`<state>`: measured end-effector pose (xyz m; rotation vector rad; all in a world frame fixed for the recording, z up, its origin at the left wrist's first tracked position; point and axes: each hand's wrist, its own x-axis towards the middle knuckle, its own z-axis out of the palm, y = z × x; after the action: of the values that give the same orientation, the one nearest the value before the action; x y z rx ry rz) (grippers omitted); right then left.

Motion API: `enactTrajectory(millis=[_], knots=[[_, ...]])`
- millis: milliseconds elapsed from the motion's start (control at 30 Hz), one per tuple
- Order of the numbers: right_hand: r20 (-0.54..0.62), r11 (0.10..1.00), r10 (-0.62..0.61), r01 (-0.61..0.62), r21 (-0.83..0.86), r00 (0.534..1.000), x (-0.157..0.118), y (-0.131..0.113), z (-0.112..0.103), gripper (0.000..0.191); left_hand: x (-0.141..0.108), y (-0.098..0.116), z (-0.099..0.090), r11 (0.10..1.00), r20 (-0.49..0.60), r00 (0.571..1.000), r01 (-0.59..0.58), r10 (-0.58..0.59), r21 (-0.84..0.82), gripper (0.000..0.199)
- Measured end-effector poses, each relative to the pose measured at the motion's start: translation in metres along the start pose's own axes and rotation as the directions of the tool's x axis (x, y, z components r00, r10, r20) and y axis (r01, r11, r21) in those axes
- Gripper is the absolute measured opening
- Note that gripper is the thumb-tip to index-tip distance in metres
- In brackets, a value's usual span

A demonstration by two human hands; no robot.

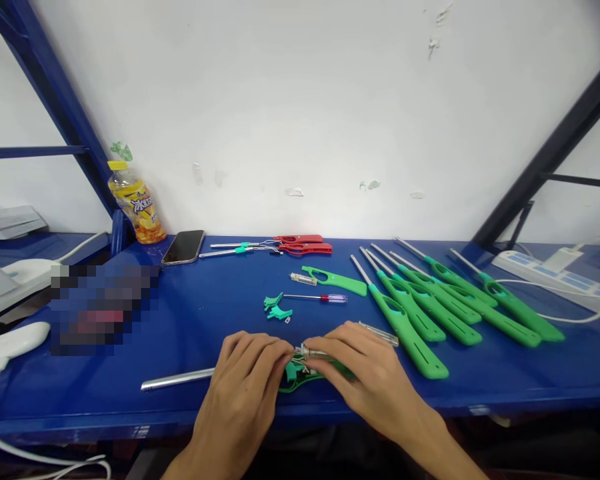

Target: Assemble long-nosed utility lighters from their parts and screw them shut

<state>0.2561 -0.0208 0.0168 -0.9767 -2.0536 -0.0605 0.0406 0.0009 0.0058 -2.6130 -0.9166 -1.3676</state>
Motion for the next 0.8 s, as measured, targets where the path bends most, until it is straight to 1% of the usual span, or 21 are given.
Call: enactTrajectory(millis=[233, 467, 633, 800], knots=[[0.001, 0.999, -0.037, 0.037, -0.027, 0.999, -0.0010, 0.0019, -0.0002, 0.013, 0.0005, 0.0006, 0.0008, 0.999, 0.010, 1.000, 0.010, -0.010, -0.049, 0.016], [-0.003, 0.997, -0.067, 0.067, -0.048, 0.998, -0.0011, 0.0003, -0.0003, 0.011, -0.0010, 0.0016, 0.0008, 0.999, -0.018, 1.000, -0.020, 0.020, -0.028, 0.018], [-0.018, 0.990, -0.117, 0.115, -0.084, 0.993, -0.0015, -0.0006, -0.0005, 0.010, 0.0008, 0.0009, 0.0007, 0.999, -0.018, 1.000, -0.026, 0.025, -0.039, 0.018], [-0.022, 0.995, -0.078, 0.077, -0.064, 0.997, -0.0008, -0.0009, -0.0009, 0.010, -0.0004, 0.0011, -0.0003, 0.999, -0.020, 1.000, -0.021, 0.020, -0.030, 0.017]])
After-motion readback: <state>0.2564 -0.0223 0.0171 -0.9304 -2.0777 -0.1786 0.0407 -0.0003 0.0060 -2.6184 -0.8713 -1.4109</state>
